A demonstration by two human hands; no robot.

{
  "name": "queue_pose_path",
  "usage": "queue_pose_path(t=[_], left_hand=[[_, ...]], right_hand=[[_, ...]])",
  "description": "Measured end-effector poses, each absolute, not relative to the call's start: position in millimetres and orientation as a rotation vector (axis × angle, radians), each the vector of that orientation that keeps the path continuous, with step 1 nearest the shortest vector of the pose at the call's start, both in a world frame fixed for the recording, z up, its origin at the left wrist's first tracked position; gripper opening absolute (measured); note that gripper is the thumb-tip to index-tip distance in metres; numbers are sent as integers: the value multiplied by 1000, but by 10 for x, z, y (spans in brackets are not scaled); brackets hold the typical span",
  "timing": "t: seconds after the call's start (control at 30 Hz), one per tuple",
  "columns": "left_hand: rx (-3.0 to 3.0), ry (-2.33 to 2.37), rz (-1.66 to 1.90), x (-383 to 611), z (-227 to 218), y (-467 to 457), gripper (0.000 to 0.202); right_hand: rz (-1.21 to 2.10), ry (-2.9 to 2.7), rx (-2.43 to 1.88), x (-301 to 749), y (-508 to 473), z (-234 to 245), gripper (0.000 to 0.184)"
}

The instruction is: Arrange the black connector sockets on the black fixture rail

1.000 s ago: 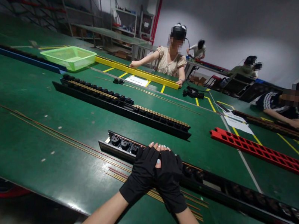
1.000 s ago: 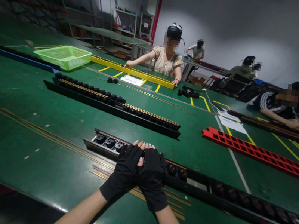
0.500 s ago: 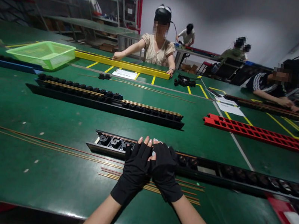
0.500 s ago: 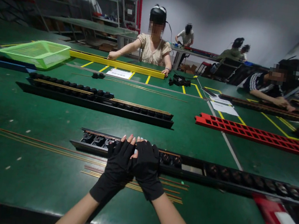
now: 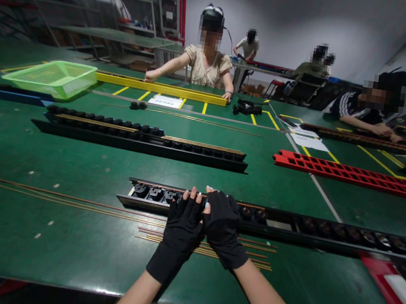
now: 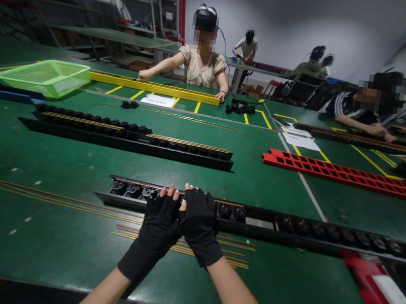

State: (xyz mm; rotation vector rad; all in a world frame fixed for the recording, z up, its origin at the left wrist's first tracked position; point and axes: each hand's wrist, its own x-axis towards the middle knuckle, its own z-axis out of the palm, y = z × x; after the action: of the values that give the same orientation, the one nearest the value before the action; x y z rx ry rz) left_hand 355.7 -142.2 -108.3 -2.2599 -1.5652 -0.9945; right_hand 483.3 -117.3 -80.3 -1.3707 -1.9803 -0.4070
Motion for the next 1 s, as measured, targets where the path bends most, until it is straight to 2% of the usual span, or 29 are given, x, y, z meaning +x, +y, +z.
queue_pose_path(t=[0.4,0.6,0.77,1.0], left_hand=[[-2295,-1587,-932,3512,-1136,-1482,72],[-2263,-1581,-928,3532,-1205,-1499,75],[-2268,-1597,-870,3500,-1088,-1547,68],[-2305,-1337,-811,3403,-880,-1319,60]], right_hand=[[-397,-1969,-1401,4826,-1182,-826,46],[-425,-1972,-1376,4824,-1182,-809,41],[-410,-1984,-1391,4839,-1170,-848,43],[-472,-2021,-1297,4884,-1150,-900,42]])
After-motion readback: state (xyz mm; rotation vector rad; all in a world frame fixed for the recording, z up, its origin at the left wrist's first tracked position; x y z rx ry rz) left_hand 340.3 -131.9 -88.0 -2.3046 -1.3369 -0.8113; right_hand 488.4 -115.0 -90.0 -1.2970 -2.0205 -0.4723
